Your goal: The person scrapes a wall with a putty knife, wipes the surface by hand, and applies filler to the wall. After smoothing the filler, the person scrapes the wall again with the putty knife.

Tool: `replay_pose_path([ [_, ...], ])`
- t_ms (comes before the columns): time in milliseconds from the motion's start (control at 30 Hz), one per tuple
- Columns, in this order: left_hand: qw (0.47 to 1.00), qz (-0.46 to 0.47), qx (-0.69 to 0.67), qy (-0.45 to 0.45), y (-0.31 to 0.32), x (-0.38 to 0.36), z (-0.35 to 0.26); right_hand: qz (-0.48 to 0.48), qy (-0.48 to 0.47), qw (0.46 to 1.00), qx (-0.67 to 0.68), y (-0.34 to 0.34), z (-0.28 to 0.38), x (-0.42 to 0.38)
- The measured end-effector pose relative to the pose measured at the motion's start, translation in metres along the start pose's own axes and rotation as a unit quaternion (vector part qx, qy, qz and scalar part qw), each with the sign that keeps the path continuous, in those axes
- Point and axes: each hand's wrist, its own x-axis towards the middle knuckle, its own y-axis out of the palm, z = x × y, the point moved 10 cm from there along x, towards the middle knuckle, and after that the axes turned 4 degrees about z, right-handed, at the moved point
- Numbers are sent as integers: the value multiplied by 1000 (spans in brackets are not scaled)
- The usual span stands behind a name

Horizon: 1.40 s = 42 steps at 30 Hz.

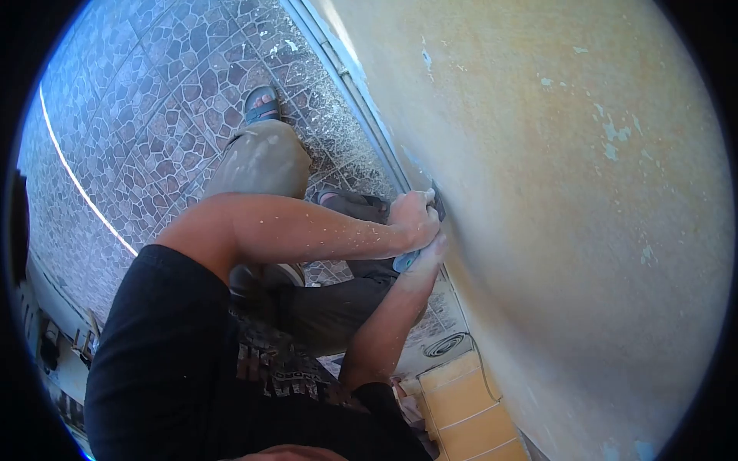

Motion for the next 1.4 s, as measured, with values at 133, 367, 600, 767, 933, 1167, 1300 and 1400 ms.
replay_pose_path([
  [133, 1000, 14, -1, 28, -9, -6, -15, 21, 16, 999, 29, -16, -5, 22],
  [367, 1000, -7, 15, -13, -7, 17, 0, 31, 18, 997, 69, -50, -2, 39],
  [600, 997, 41, 44, -47, -1, 25, 7, 51, 56, 989, 129, -77, -50, 67],
  [767, 998, 25, 47, -43, -5, 18, 8, 43, 33, 996, 67, -73, -60, 69],
  [933, 998, -25, 49, 29, 4, 20, 7, 32, 52, 996, 63, -30, -48, 59],
  [1167, 998, 29, 48, -32, 8, 17, 14, 21, 27, 996, -79, -12, -28, 43],
  [1300, 997, 3, 80, -15, 8, 32, 21, 111, -53, 871, -476, -56, -59, 78],
  [1400, 996, 11, 70, -63, 3, 62, 44, -82, 72, 994, -14, 5, -45, 61],
])
